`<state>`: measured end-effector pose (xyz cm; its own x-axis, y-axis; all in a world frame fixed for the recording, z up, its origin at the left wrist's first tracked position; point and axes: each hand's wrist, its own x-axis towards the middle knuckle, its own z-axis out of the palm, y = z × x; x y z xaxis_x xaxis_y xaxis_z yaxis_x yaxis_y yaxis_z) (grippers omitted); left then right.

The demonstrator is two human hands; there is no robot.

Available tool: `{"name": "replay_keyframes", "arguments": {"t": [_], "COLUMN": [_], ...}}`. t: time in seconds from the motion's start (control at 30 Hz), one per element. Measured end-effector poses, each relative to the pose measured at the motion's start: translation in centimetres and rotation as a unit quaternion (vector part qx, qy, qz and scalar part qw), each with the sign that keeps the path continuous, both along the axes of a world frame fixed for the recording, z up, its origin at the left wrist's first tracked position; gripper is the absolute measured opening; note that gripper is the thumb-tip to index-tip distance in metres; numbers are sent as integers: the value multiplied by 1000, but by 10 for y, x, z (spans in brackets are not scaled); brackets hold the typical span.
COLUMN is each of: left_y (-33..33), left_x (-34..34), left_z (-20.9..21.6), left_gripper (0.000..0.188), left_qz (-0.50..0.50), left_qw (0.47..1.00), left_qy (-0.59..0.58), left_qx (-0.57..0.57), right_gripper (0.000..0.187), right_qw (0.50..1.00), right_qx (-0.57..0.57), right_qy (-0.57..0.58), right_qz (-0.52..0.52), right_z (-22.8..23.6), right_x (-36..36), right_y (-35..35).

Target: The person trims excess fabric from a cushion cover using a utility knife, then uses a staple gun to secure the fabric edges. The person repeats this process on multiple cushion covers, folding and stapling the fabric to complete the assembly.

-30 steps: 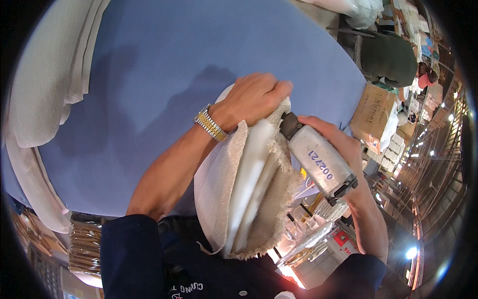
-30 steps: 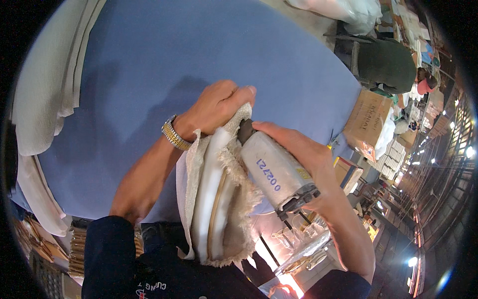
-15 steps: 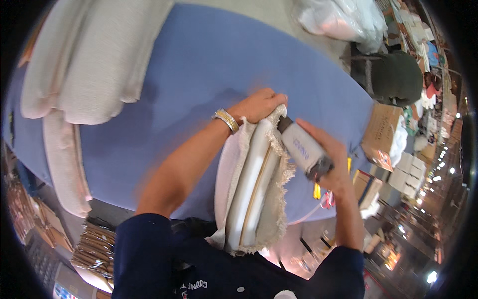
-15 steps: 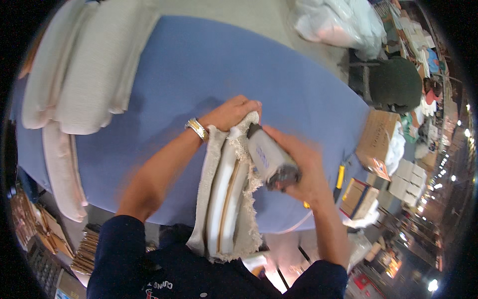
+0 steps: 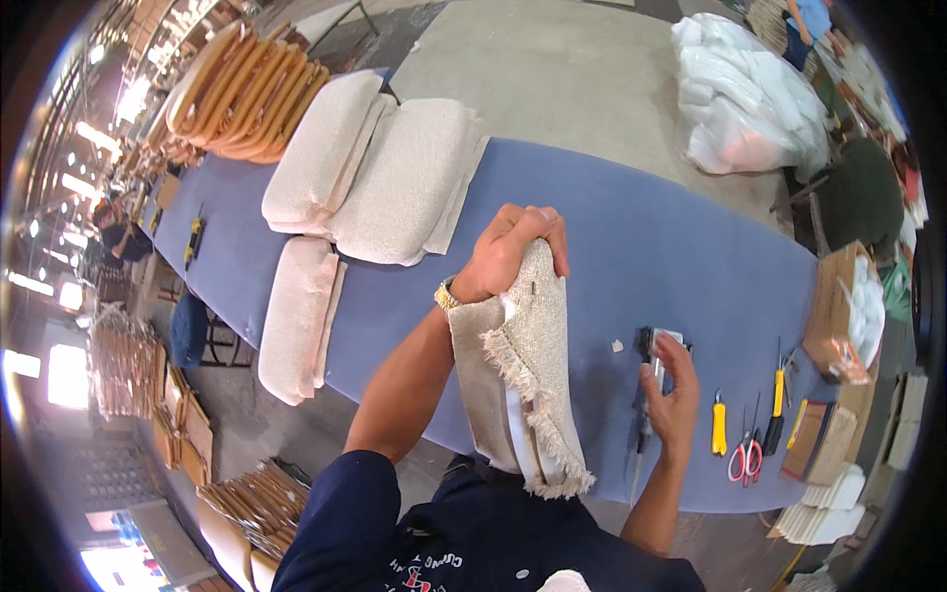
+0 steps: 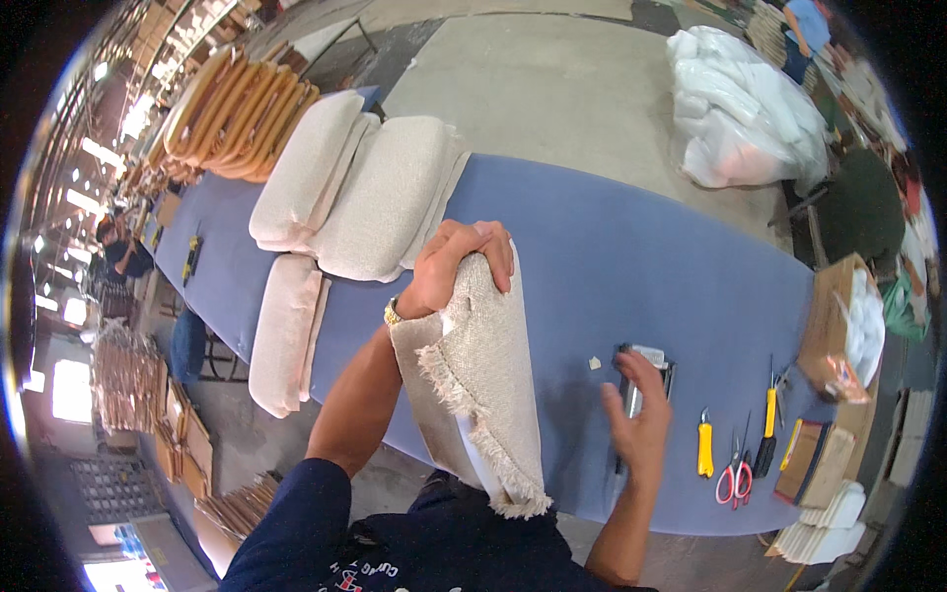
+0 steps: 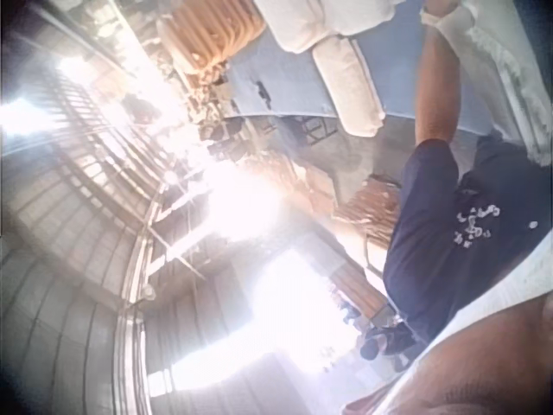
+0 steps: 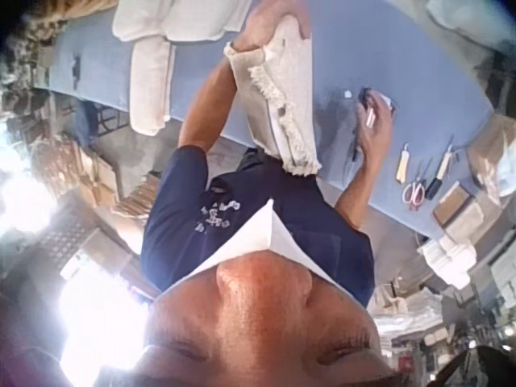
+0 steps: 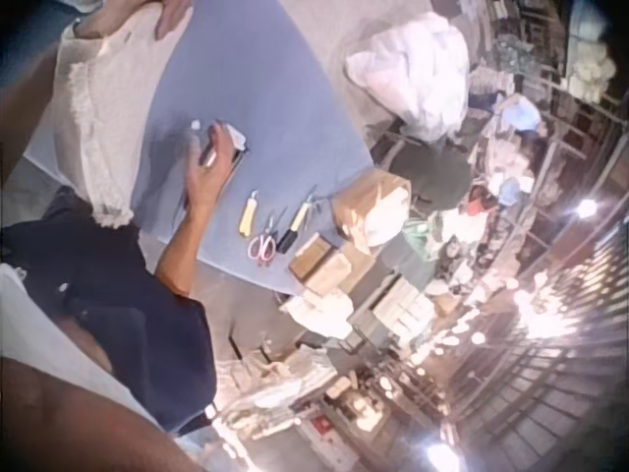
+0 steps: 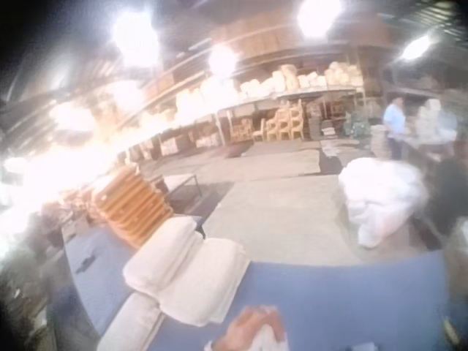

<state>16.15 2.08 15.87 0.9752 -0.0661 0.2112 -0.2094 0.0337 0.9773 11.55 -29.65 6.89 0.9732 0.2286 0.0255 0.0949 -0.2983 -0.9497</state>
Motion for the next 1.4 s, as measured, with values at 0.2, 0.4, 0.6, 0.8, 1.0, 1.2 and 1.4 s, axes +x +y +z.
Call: {"name": "replay_keyframes", "arguments": {"t": [0.2,0.4,0.6,0.8,1.0,1.2,1.4], "left_y": [-43,-55,-75,-61,-62,-61,-77], "left_x": [-41,-92,-137,-161,-159,-142,-135], "left_z": [28,48,33,4,1,6,-26], "left_gripper": [55,60,60,57,60,60,55], "left_qz": [-9,-39,155,177,232,219,151], "left_qw": [996,985,986,980,964,972,968], "left_qy": [-64,-146,-64,-71,-53,-80,41], "left_qx": [57,87,-4,-58,-115,43,-195], "right_gripper": [58,42,38,34,27,27,34], "right_qw": [957,941,909,895,883,889,918], "right_qx": [18,-66,-20,73,112,128,304], "right_qy": [-256,-264,-271,-217,-128,-76,40], "right_qz": [133,200,316,384,438,433,253], "right_z": [103,99,94,77,72,72,-8], "right_x": [-70,-108,-142,-155,-141,-130,-105], "right_y": [74,55,46,47,35,10,10]}}
